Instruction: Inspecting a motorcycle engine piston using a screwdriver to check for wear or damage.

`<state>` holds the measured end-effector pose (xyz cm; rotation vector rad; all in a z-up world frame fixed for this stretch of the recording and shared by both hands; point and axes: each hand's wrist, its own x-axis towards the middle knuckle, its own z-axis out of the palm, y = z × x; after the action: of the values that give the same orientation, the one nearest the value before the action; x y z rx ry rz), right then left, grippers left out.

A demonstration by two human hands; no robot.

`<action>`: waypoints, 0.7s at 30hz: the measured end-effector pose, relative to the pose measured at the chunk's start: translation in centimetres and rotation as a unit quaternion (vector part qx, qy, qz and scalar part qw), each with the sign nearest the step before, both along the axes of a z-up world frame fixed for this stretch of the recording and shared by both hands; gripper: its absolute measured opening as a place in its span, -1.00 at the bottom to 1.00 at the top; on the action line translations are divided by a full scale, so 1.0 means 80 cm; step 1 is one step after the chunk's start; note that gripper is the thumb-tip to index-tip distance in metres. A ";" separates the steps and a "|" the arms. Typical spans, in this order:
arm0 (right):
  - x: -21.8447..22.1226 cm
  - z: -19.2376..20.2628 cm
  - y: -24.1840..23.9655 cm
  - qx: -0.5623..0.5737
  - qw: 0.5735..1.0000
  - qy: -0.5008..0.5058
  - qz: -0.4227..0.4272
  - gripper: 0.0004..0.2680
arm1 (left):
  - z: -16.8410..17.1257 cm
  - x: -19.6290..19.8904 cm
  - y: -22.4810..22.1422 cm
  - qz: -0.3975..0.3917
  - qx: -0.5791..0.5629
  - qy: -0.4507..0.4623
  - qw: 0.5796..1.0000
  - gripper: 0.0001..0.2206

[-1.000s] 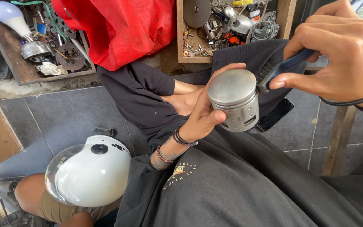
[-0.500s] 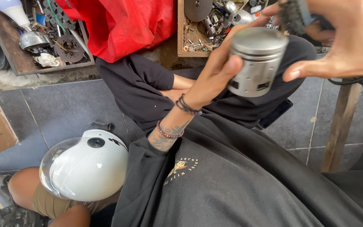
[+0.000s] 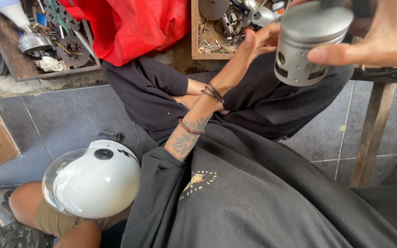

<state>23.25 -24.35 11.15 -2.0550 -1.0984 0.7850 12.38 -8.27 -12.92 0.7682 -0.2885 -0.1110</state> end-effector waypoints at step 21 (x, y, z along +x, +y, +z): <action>-0.011 0.027 0.018 0.011 0.998 0.021 -0.061 -0.44 | -0.304 -0.084 -0.006 0.043 0.240 0.261 0.934 -0.46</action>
<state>22.39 -22.92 13.27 -2.0558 -0.9452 0.7486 5.64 -8.74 -37.20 1.2003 0.2943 -0.3051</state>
